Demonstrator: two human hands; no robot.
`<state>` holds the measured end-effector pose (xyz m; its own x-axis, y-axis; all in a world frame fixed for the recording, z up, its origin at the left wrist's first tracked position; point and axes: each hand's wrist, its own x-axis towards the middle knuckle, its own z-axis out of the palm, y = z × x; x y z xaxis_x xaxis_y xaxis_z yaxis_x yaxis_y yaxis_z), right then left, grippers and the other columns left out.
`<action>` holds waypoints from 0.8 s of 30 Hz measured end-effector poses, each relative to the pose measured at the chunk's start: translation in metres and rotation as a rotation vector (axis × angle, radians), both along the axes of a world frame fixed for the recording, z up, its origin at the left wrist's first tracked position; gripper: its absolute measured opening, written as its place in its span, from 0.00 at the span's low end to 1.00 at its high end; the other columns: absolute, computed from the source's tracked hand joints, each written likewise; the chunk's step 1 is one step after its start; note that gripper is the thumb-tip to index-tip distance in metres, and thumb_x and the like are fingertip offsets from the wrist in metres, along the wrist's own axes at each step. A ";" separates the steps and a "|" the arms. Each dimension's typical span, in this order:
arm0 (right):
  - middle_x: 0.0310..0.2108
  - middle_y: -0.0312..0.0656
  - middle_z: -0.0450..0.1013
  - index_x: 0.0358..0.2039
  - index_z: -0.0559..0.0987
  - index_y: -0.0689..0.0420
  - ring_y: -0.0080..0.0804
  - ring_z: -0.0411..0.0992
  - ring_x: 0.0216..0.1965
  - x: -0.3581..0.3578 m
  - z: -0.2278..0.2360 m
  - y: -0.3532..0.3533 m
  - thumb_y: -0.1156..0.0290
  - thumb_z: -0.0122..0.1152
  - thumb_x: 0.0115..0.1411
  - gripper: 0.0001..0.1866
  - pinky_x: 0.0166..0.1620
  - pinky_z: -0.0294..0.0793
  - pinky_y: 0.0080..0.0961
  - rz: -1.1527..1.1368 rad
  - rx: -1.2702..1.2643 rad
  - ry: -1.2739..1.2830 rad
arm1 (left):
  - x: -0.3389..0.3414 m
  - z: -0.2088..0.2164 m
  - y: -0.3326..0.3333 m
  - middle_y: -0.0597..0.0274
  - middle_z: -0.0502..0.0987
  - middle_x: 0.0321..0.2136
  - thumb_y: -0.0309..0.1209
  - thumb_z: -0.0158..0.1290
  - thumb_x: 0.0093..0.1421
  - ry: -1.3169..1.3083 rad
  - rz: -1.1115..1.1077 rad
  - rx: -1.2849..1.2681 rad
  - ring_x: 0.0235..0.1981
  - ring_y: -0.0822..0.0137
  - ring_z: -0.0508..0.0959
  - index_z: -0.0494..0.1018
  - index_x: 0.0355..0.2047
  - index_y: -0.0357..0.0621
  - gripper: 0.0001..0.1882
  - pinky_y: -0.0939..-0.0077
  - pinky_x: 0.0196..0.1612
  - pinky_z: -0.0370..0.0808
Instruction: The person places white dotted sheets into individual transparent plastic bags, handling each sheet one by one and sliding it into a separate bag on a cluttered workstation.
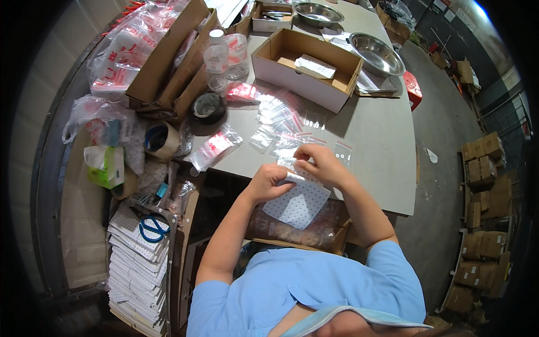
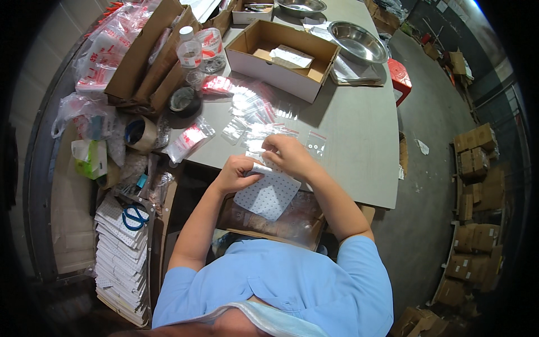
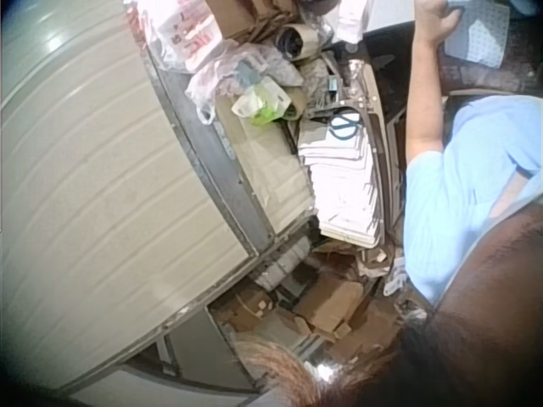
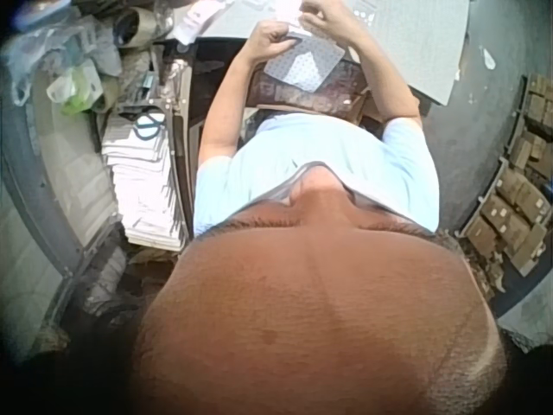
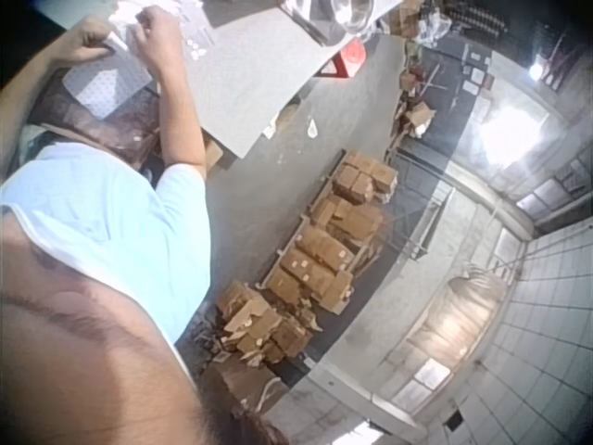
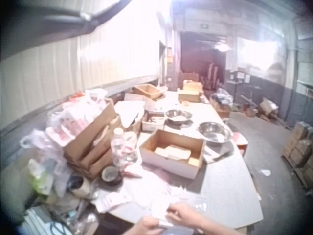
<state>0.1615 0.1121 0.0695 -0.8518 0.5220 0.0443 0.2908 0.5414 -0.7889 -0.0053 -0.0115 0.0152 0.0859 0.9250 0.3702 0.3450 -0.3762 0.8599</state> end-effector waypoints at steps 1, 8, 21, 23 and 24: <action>0.28 0.45 0.73 0.34 0.76 0.62 0.33 0.71 0.31 -0.005 0.000 -0.004 0.71 0.64 0.56 0.09 0.37 0.72 0.28 -0.011 0.032 -0.028 | -0.001 -0.002 0.000 0.55 0.81 0.28 0.21 0.60 0.46 0.024 -0.005 -0.022 0.28 0.62 0.80 0.80 0.30 0.37 0.09 0.73 0.33 0.74; 0.31 0.49 0.71 0.30 0.74 0.61 0.44 0.71 0.36 -0.007 -0.006 0.003 0.70 0.62 0.55 0.09 0.42 0.70 0.34 0.050 0.017 -0.028 | -0.002 -0.003 0.000 0.55 0.81 0.28 0.22 0.60 0.46 0.037 -0.005 -0.069 0.28 0.63 0.79 0.80 0.31 0.38 0.09 0.73 0.34 0.74; 0.50 0.41 0.64 0.30 0.78 0.52 0.44 0.58 0.54 0.013 -0.030 0.051 0.60 0.66 0.54 0.10 0.55 0.56 0.50 -0.421 0.266 -0.411 | 0.002 0.002 0.000 0.53 0.80 0.27 0.22 0.61 0.46 -0.011 0.020 0.000 0.27 0.56 0.78 0.78 0.27 0.36 0.06 0.70 0.33 0.74; 0.50 0.42 0.64 0.32 0.77 0.51 0.45 0.59 0.54 0.016 -0.013 0.051 0.58 0.68 0.52 0.13 0.55 0.54 0.50 -0.538 0.307 -0.486 | 0.002 0.003 0.000 0.53 0.80 0.27 0.22 0.61 0.46 -0.013 0.036 -0.009 0.27 0.56 0.78 0.78 0.27 0.36 0.06 0.70 0.33 0.74; 0.53 0.46 0.63 0.41 0.75 0.49 0.48 0.56 0.58 0.018 -0.015 0.055 0.55 0.70 0.49 0.22 0.60 0.49 0.50 -0.579 0.271 -0.526 | 0.002 0.004 0.000 0.52 0.80 0.27 0.22 0.61 0.46 -0.014 0.041 -0.012 0.27 0.56 0.78 0.78 0.27 0.36 0.06 0.70 0.33 0.74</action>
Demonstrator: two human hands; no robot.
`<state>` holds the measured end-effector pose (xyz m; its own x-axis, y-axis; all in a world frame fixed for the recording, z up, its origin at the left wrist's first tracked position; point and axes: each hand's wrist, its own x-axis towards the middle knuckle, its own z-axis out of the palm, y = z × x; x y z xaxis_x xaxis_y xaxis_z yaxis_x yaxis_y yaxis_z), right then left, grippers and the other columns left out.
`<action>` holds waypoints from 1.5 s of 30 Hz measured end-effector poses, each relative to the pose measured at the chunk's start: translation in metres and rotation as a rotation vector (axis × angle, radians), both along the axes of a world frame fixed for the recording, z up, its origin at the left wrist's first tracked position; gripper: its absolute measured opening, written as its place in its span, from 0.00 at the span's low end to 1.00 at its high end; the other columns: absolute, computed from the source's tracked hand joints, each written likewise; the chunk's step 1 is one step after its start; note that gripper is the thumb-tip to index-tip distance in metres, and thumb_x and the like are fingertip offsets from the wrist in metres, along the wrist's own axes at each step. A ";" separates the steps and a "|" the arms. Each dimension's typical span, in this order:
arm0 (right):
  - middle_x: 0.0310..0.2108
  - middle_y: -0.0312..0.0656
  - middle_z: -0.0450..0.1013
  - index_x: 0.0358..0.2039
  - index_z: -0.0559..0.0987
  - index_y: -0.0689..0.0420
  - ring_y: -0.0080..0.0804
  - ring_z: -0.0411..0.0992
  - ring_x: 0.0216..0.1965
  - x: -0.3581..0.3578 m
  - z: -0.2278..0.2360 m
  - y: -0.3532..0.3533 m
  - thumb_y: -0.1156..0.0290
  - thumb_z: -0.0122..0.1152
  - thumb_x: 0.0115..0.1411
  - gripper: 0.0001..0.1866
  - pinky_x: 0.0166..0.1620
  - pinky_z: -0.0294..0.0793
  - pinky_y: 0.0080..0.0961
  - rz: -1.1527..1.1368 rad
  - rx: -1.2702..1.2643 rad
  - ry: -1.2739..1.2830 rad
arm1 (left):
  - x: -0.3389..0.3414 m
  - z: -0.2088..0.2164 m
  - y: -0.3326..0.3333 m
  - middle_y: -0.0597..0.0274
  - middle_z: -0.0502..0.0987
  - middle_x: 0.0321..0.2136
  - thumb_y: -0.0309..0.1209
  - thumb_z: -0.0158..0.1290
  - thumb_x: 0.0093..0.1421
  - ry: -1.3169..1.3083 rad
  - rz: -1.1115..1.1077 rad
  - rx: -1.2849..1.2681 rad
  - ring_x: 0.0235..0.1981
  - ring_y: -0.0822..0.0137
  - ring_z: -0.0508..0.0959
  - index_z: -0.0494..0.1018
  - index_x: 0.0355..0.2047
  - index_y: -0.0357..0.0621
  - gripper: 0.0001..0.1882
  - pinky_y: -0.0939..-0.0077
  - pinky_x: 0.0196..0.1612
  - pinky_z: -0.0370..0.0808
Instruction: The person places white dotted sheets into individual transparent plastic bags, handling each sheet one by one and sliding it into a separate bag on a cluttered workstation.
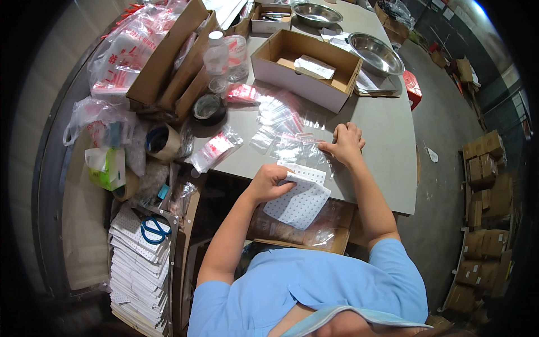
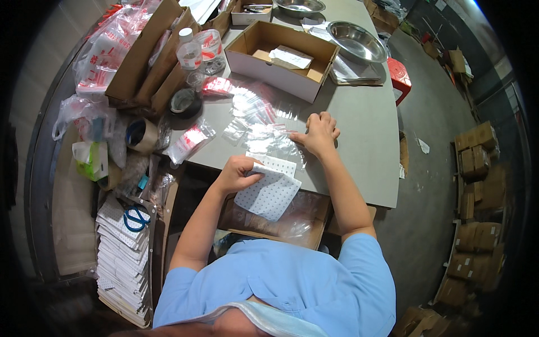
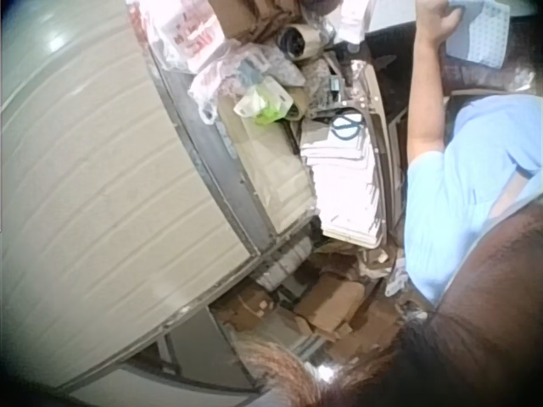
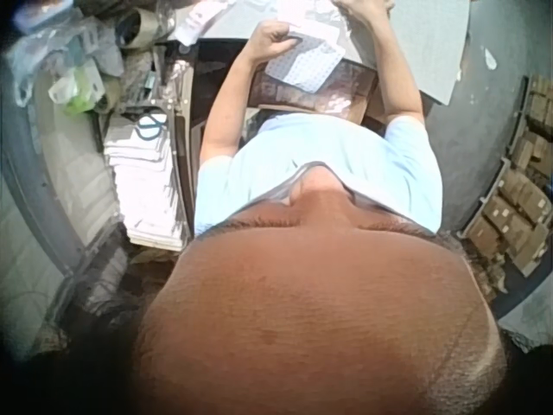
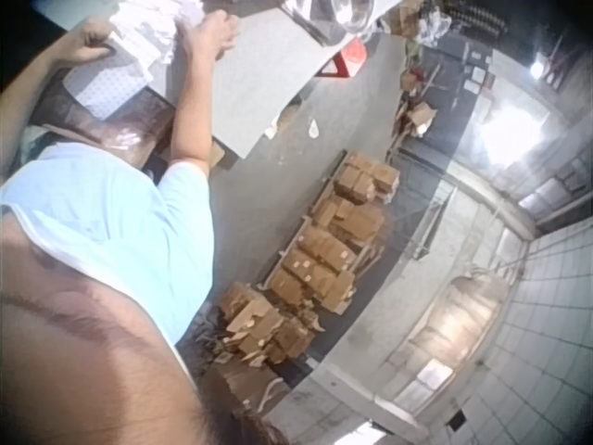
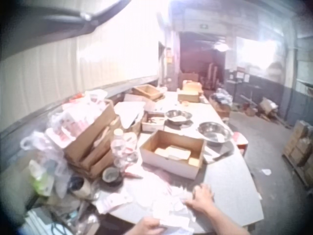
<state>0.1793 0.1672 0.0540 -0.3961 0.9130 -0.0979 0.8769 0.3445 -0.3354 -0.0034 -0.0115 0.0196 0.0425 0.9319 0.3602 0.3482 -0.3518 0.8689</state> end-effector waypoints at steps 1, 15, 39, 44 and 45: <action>0.56 0.48 0.62 0.45 0.73 0.48 0.50 0.54 0.60 0.006 -0.008 0.000 0.54 0.69 0.50 0.24 0.61 0.48 0.50 0.030 0.050 0.049 | 0.000 -0.001 0.000 0.53 0.80 0.27 0.21 0.61 0.46 0.003 -0.013 -0.002 0.28 0.58 0.79 0.78 0.28 0.36 0.07 0.71 0.33 0.74; 0.69 0.40 0.52 0.66 0.59 0.46 0.49 0.47 0.69 0.061 -0.033 -0.053 0.46 0.42 0.65 0.32 0.67 0.46 0.51 0.417 0.218 -0.100 | -0.022 -0.016 -0.011 0.53 0.82 0.37 0.24 0.57 0.56 -1.236 -0.034 -0.003 0.35 0.65 0.83 0.77 0.41 0.32 0.12 0.70 0.41 0.81; 0.39 0.45 0.73 0.39 0.77 0.58 0.44 0.72 0.41 0.026 0.051 -0.111 0.77 0.67 0.51 0.13 0.45 0.73 0.35 0.768 -0.072 0.682 | 0.049 0.019 -0.040 0.54 0.77 0.29 0.23 0.60 0.51 0.258 0.188 0.067 0.28 0.52 0.76 0.75 0.31 0.37 0.08 0.65 0.33 0.72; 0.32 0.42 0.73 0.32 0.74 0.59 0.43 0.73 0.33 0.029 0.048 -0.122 0.79 0.67 0.49 0.10 0.36 0.74 0.34 0.783 -0.131 0.680 | 0.060 0.041 -0.056 0.58 0.78 0.32 0.21 0.59 0.50 0.311 0.228 0.148 0.30 0.54 0.76 0.73 0.29 0.39 0.07 0.64 0.35 0.73; 0.32 0.42 0.73 0.31 0.74 0.59 0.43 0.73 0.33 0.031 0.049 -0.124 0.79 0.67 0.49 0.11 0.35 0.74 0.34 0.800 -0.107 0.690 | 0.060 0.044 -0.058 0.58 0.78 0.33 0.21 0.59 0.50 0.299 0.212 0.140 0.30 0.54 0.76 0.73 0.29 0.39 0.07 0.64 0.35 0.73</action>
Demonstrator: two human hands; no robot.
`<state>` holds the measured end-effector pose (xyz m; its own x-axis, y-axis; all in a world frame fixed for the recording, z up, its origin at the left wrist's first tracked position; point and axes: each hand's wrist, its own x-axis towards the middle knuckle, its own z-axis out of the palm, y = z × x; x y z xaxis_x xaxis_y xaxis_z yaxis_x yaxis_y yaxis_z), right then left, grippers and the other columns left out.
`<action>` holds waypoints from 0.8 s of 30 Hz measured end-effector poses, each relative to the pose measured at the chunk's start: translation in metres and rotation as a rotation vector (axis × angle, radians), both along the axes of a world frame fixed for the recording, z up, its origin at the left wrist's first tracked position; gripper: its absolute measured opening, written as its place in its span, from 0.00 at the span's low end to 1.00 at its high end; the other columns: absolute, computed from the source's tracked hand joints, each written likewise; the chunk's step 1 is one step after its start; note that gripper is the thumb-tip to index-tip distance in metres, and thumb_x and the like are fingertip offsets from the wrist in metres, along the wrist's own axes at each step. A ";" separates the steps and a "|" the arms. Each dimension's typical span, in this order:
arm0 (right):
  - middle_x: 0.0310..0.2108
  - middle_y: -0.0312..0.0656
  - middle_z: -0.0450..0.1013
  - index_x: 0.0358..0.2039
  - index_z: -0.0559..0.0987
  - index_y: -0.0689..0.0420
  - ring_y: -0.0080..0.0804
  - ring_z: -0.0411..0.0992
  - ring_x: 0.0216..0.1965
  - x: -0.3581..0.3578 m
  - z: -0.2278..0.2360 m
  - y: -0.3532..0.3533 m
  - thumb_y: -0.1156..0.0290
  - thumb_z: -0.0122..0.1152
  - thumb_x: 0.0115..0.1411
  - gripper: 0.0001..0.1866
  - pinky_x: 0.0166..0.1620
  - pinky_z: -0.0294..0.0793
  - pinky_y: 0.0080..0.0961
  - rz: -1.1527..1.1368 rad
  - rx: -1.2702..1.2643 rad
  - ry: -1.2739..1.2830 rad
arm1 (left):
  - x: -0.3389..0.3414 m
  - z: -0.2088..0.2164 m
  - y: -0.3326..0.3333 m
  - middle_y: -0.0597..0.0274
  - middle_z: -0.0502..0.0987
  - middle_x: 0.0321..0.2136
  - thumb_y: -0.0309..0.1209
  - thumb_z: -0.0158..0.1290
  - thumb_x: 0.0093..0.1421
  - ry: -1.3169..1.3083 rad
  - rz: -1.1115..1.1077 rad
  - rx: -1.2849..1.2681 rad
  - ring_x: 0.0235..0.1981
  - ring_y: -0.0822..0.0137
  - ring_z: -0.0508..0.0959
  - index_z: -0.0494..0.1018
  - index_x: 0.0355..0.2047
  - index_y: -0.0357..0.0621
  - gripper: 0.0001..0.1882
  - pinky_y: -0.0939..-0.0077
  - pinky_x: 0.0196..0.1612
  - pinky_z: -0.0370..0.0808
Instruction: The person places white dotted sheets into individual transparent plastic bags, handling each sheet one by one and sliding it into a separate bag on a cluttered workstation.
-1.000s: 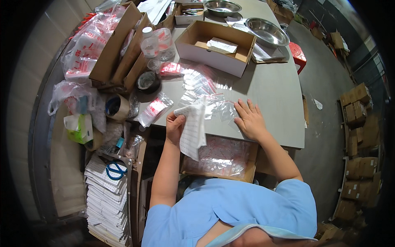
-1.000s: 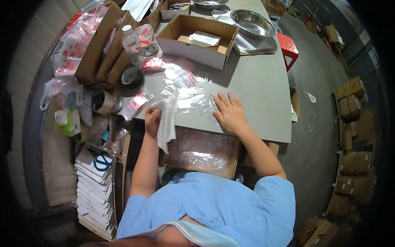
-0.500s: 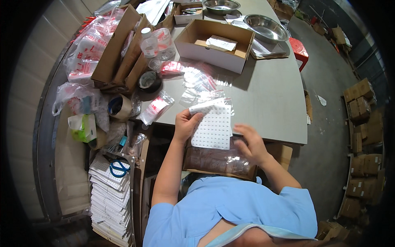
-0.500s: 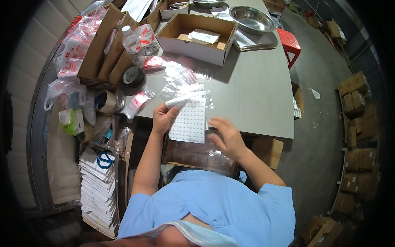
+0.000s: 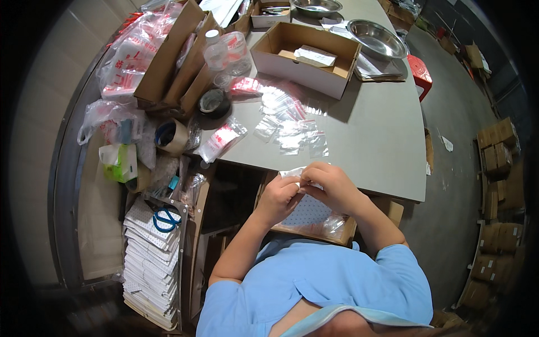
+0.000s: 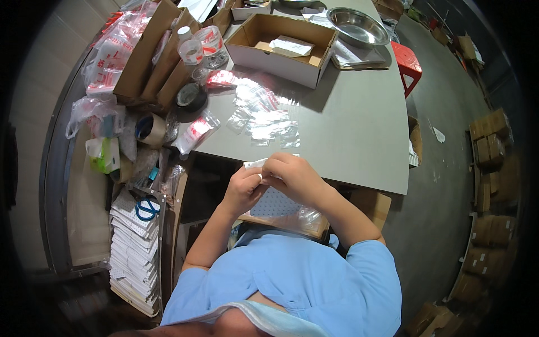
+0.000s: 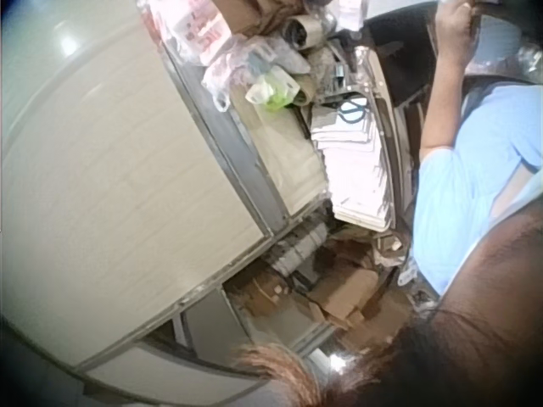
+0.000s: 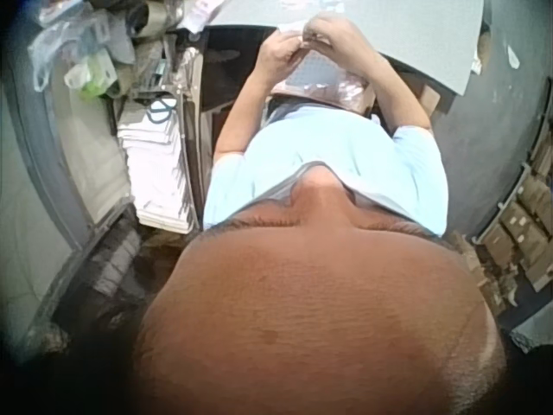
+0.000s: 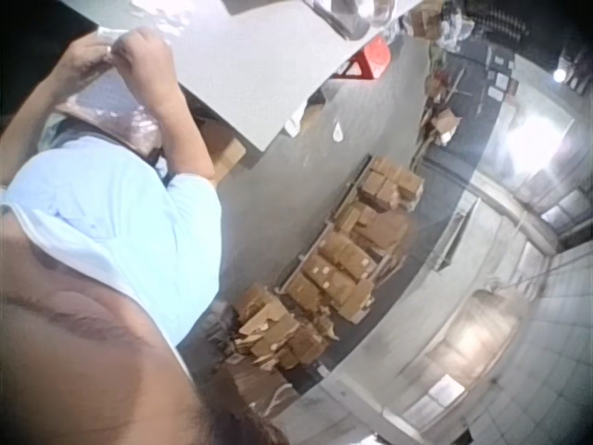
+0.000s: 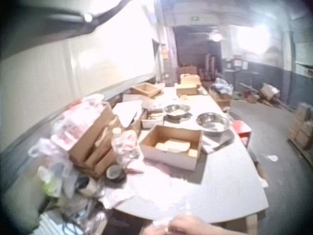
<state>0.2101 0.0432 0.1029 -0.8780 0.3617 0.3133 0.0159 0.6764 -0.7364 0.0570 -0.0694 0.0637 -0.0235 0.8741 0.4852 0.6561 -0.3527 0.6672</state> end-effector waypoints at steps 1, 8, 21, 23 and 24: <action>0.32 0.42 0.73 0.31 0.74 0.59 0.43 0.73 0.32 0.002 0.001 -0.002 0.79 0.67 0.48 0.11 0.35 0.74 0.34 0.008 0.021 0.020 | 0.000 0.003 -0.001 0.57 0.78 0.33 0.22 0.60 0.50 -0.012 -0.016 -0.009 0.30 0.54 0.76 0.73 0.29 0.39 0.07 0.64 0.36 0.73; 0.33 0.44 0.73 0.30 0.73 0.60 0.43 0.73 0.35 0.013 0.013 -0.001 0.80 0.63 0.50 0.09 0.37 0.73 0.35 0.106 -0.014 0.093 | 0.011 0.009 -0.010 0.58 0.79 0.30 0.21 0.62 0.46 -0.019 0.006 0.011 0.29 0.54 0.77 0.74 0.27 0.39 0.09 0.66 0.33 0.73; 0.26 0.44 0.72 0.32 0.68 0.60 0.40 0.72 0.28 0.012 0.019 0.001 0.82 0.64 0.49 0.14 0.32 0.73 0.30 0.166 -0.181 -0.084 | 0.028 0.012 -0.021 0.65 0.71 0.20 0.27 0.52 0.45 0.418 -0.200 0.083 0.27 0.64 0.73 0.69 0.18 0.46 0.03 0.73 0.34 0.73; 0.27 0.43 0.71 0.32 0.68 0.60 0.37 0.72 0.28 0.012 0.019 0.000 0.83 0.64 0.50 0.13 0.33 0.72 0.29 0.177 -0.167 -0.100 | 0.027 0.016 -0.025 0.63 0.74 0.23 0.27 0.54 0.44 0.414 -0.212 0.021 0.29 0.62 0.75 0.69 0.18 0.44 0.04 0.72 0.35 0.74; 0.27 0.42 0.70 0.32 0.67 0.60 0.36 0.72 0.28 0.012 0.020 -0.001 0.83 0.64 0.50 0.13 0.33 0.72 0.29 0.183 -0.157 -0.108 | 0.027 0.018 -0.026 0.62 0.76 0.24 0.26 0.55 0.44 0.411 -0.218 -0.008 0.30 0.60 0.76 0.69 0.18 0.43 0.04 0.72 0.35 0.75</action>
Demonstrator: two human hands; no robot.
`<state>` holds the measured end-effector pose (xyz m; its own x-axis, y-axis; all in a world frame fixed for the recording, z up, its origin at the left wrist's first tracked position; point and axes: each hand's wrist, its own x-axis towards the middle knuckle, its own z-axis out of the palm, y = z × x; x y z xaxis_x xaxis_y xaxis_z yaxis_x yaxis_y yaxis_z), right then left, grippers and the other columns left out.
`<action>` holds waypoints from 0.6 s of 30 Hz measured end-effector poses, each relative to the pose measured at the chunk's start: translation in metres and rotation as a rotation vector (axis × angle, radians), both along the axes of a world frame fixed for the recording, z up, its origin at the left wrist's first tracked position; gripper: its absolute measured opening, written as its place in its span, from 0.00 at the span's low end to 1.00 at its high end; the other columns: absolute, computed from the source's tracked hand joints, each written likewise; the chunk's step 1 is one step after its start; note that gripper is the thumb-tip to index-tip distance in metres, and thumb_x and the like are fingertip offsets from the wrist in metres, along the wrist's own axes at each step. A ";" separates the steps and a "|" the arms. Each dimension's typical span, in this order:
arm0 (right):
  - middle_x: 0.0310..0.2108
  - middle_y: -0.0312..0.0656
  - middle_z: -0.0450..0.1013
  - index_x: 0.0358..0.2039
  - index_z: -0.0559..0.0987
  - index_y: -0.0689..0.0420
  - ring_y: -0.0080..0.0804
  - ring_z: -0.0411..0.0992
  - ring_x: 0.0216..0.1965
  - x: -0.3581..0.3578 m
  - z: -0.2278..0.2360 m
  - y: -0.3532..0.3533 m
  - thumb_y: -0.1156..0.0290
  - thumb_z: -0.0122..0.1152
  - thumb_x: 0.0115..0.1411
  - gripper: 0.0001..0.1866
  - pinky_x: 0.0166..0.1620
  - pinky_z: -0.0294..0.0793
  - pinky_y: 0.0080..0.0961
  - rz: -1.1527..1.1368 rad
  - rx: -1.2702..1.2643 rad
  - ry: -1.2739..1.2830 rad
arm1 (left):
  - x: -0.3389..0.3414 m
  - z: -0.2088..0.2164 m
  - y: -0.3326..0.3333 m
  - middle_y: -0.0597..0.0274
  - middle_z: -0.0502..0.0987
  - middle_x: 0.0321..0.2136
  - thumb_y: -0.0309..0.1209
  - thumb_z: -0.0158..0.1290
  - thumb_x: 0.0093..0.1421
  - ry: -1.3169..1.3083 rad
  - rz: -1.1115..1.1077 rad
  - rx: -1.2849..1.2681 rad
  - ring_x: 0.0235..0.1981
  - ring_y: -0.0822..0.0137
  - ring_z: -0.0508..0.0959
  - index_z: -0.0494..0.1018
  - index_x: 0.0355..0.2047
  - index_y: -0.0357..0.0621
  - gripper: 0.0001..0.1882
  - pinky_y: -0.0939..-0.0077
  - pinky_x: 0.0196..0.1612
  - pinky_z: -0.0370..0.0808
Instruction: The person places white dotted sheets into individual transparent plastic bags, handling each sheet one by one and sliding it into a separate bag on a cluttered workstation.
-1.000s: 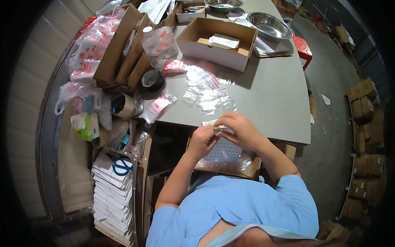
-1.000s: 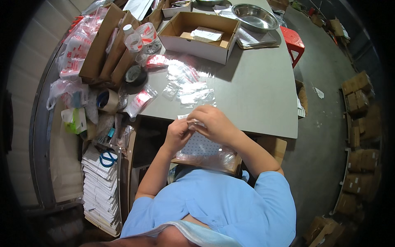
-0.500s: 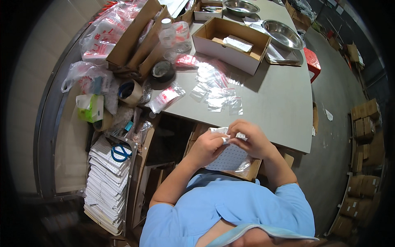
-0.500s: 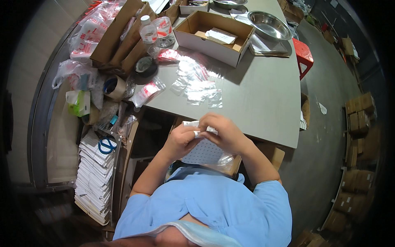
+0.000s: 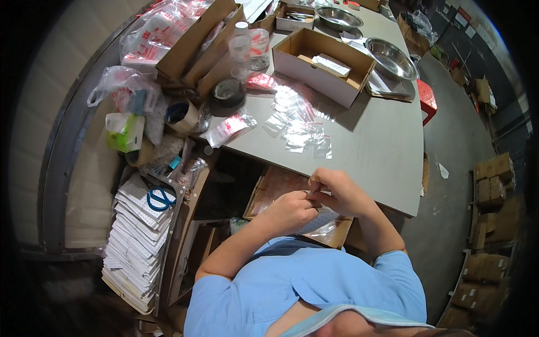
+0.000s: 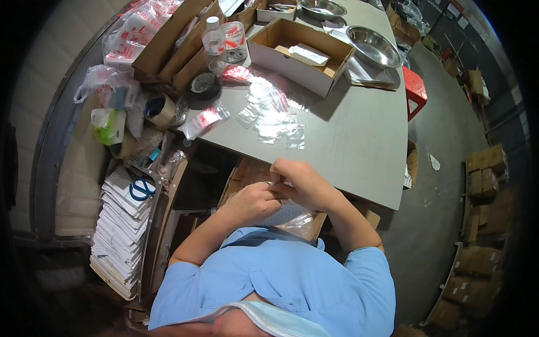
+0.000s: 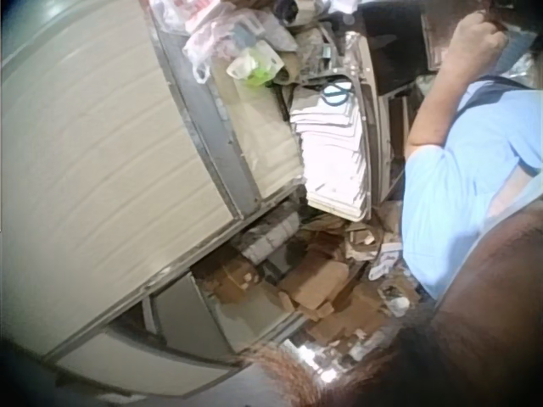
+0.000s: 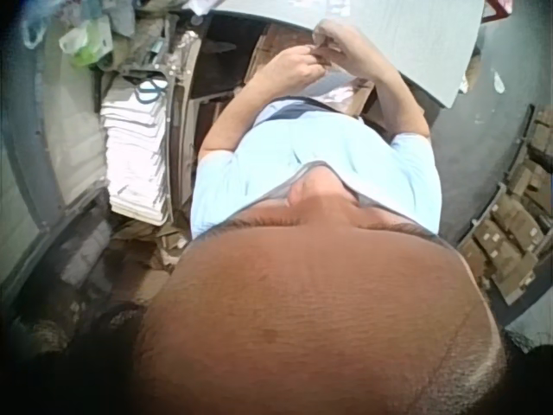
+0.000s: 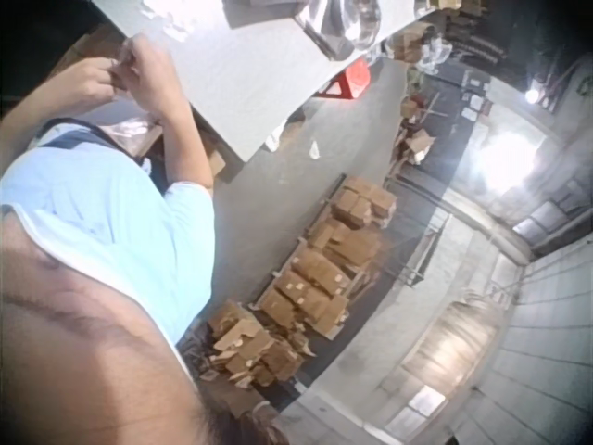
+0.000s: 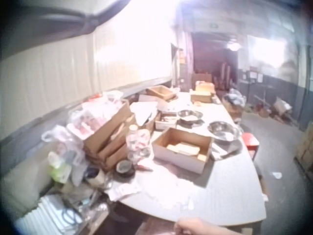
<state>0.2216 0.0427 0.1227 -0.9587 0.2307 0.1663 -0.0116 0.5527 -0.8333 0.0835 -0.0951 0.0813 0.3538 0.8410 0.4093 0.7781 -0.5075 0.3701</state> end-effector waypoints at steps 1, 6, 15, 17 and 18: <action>0.27 0.41 0.70 0.32 0.67 0.60 0.34 0.72 0.29 0.000 0.000 0.001 0.83 0.62 0.51 0.13 0.33 0.71 0.28 0.005 -0.050 -0.015 | -0.001 0.000 -0.001 0.61 0.77 0.25 0.26 0.56 0.44 -0.021 0.011 -0.007 0.30 0.60 0.76 0.70 0.19 0.43 0.05 0.72 0.35 0.75; 0.29 0.36 0.67 0.34 0.67 0.59 0.22 0.67 0.33 -0.006 -0.048 0.065 0.86 0.57 0.55 0.10 0.37 0.69 0.21 -0.197 -0.308 -0.023 | -0.010 -0.011 -0.009 0.59 0.80 0.32 0.25 0.61 0.48 -0.221 0.106 0.001 0.31 0.58 0.77 0.75 0.28 0.42 0.07 0.69 0.35 0.75; 0.26 0.44 0.70 0.33 0.67 0.59 0.37 0.69 0.28 -0.033 -0.084 0.112 0.74 0.60 0.56 0.10 0.35 0.69 0.33 -0.514 0.147 -0.358 | -0.031 -0.030 -0.031 0.54 0.80 0.33 0.27 0.62 0.51 -0.525 0.281 -0.043 0.32 0.53 0.79 0.77 0.32 0.38 0.09 0.66 0.36 0.75; 0.29 0.44 0.69 0.31 0.71 0.60 0.38 0.68 0.32 -0.029 -0.069 0.116 0.69 0.61 0.57 0.10 0.38 0.69 0.33 -0.507 0.090 -0.452 | -0.040 -0.031 -0.037 0.53 0.80 0.32 0.26 0.62 0.51 -0.660 0.357 -0.038 0.31 0.55 0.79 0.78 0.33 0.38 0.10 0.68 0.35 0.75; 0.31 0.44 0.68 0.31 0.71 0.60 0.38 0.67 0.35 -0.027 -0.073 0.119 0.69 0.61 0.57 0.09 0.40 0.68 0.32 -0.487 0.100 -0.391 | -0.044 -0.032 -0.040 0.53 0.80 0.32 0.26 0.62 0.50 -0.729 0.393 -0.037 0.30 0.55 0.79 0.79 0.34 0.37 0.10 0.69 0.35 0.75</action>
